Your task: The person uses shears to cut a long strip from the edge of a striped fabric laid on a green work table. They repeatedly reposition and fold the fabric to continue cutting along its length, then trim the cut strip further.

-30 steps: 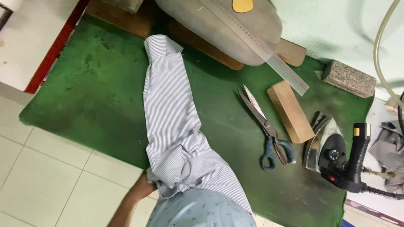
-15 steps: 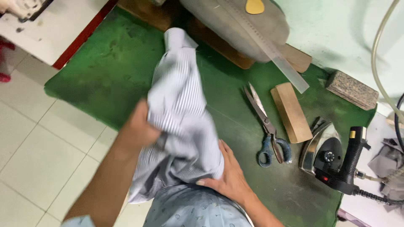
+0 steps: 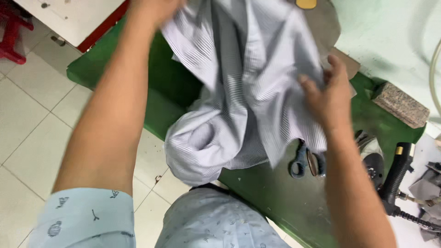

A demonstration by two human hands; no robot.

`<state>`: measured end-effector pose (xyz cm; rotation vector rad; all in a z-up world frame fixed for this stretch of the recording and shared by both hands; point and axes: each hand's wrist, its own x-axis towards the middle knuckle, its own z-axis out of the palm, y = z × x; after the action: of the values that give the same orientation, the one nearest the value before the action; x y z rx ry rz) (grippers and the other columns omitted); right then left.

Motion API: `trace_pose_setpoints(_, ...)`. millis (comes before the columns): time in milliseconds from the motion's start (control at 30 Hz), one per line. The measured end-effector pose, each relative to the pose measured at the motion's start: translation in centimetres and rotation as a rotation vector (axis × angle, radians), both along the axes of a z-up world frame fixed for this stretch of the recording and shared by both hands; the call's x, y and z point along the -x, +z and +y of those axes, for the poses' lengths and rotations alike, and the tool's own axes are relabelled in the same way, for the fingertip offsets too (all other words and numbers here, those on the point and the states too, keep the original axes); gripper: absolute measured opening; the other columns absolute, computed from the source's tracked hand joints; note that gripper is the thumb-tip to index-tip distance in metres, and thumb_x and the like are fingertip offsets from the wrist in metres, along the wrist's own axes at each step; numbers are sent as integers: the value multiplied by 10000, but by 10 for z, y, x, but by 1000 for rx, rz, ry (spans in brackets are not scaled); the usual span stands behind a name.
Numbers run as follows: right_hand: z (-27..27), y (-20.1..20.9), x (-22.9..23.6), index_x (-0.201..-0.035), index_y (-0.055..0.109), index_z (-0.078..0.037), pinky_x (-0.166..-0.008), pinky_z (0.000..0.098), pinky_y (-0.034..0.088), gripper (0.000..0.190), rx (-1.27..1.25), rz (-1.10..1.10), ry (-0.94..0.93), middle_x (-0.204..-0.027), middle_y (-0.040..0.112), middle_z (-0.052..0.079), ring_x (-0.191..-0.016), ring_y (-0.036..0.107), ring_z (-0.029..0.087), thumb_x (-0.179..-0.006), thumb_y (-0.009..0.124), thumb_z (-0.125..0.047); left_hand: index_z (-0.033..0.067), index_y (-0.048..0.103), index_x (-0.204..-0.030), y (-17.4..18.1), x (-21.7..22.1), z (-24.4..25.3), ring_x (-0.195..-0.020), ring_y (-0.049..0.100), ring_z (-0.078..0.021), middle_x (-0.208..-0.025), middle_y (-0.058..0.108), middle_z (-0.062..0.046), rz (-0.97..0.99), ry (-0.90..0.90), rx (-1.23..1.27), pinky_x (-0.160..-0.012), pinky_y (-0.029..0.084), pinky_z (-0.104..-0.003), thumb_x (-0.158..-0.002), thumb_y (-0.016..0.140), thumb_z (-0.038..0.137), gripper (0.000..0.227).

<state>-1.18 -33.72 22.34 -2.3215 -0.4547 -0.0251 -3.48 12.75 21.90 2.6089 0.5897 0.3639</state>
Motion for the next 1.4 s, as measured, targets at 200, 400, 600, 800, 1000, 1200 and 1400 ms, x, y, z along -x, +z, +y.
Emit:
trace_pose_setpoints(200, -53, -140, 96, -1243, 719, -54, -850, 527, 567, 417, 212, 148, -47, -1040, 741, 201, -975, 725, 397, -990, 711, -384, 82, 764, -1025, -110, 194, -56, -1036, 702, -416, -985, 747, -165, 209, 78, 314, -873, 519, -525, -919, 744, 505, 437)
trace_pose_setpoints(400, -12, -177, 179, -952, 801, -11, -555, 382, 615, 241, -166, 950, 19, -732, 766, 209, -639, 788, 301, -956, 723, -239, 50, 602, -1376, -208, 257, -104, -996, 747, -344, -1129, 751, -194, 430, 385, 772, -697, 632, -445, -822, 766, 708, 875)
trace_pose_setpoints(600, 37, -177, 186, -1024, 709, -28, -700, 469, 578, 469, 104, 701, 293, -902, 741, 216, -865, 751, 408, -856, 828, -449, -39, 736, -1062, -198, 252, -153, -878, 687, -234, -911, 767, -174, 220, 75, 943, -821, 541, -381, -910, 692, 104, 213)
trace_pose_setpoints(800, 26, -154, 160, -766, 672, -70, -526, 252, 412, 319, -283, 830, 227, -578, 548, 18, -564, 498, 125, -1002, 704, -282, 243, 732, -1115, -207, 305, -116, -1101, 706, -245, -1050, 767, -37, 276, 461, 629, -1003, 539, -428, -914, 761, 563, 379)
trace_pose_setpoints(1000, 60, -68, 116, -794, 611, -70, -437, 227, 399, 305, -688, 916, 104, -581, 509, -8, -465, 509, 98, -1040, 621, -250, 21, 614, -1325, -200, 298, -186, -1010, 711, -375, -1134, 692, -214, 285, 634, 1620, -850, 584, -485, -907, 581, 763, 852)
trace_pose_setpoints(1200, 33, -74, 66, -1602, 319, -217, -1139, 417, 408, 556, -1066, 746, 88, -1581, 410, 66, -1446, 465, 321, -1079, 496, -289, 57, 629, -1150, -180, 267, -201, -992, 713, -355, -1084, 725, -190, -27, 632, 1576, -870, 564, -480, -982, 738, 247, 276)
trace_pose_setpoints(1400, -25, -114, 150, -1398, 600, 18, -1062, 598, 495, 736, -235, 603, 179, -1332, 622, 326, -1256, 603, 518, -777, 871, -270, 185, 823, -899, -147, 272, -159, -897, 730, -330, -808, 738, -102, 107, 399, 519, -723, 574, -438, -968, 706, 499, 342)
